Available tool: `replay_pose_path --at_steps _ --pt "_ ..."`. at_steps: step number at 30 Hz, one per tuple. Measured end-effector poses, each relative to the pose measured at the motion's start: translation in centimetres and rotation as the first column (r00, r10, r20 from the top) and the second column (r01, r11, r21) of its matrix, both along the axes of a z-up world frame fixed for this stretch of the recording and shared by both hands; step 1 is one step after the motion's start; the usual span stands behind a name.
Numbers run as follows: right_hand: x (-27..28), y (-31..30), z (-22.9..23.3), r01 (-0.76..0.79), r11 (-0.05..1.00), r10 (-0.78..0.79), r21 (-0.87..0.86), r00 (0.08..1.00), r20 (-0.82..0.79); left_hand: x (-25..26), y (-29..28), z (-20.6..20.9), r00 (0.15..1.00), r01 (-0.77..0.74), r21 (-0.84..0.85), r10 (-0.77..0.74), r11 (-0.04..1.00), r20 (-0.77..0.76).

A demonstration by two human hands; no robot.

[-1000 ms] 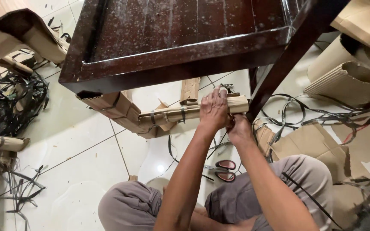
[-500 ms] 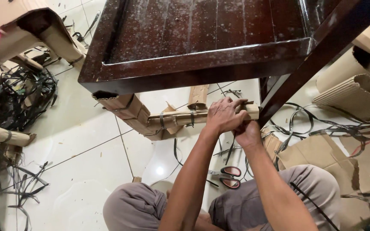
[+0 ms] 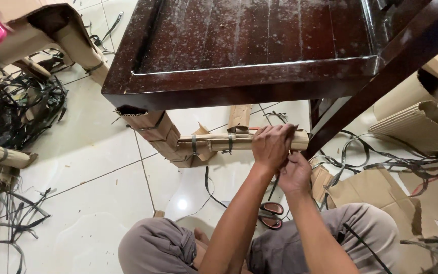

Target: Wrapping chair legs with protective cardboard and securing them with plastic ties using scissors.

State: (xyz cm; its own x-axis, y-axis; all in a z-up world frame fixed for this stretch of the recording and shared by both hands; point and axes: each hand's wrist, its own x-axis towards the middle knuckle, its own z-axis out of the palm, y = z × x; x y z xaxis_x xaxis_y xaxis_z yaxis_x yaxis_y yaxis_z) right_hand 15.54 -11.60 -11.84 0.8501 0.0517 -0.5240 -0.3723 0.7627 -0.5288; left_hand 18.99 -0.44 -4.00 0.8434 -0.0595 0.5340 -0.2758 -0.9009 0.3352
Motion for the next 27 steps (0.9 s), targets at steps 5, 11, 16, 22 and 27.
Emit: replay_pose_path --at_steps 5,11,16,22,27 --pt "-1.3 4.4 13.3 0.045 0.994 -0.055 0.101 0.994 0.092 -0.8 0.5 2.1 0.997 0.057 -0.125 -0.062 0.991 -0.043" --pt "0.1 5.8 13.4 -0.003 0.994 0.006 -0.112 1.000 0.027 -1.7 1.5 3.9 0.983 0.031 -0.349 -0.093 0.937 -0.161" --pt "0.6 6.2 13.3 -0.026 0.958 0.018 -0.285 0.999 -0.030 -2.3 2.1 5.8 0.968 0.080 -0.621 -0.209 0.780 -0.138" --pt "0.6 5.6 12.6 -0.106 0.865 0.055 -0.490 0.992 -0.118 -4.0 0.7 5.6 0.947 0.147 -0.820 -0.317 0.553 -0.045" --pt "0.6 3.9 12.0 -0.173 0.721 0.040 -0.671 0.977 -0.209 -6.5 -1.7 2.9 0.980 0.088 -0.939 -0.198 0.333 0.021"
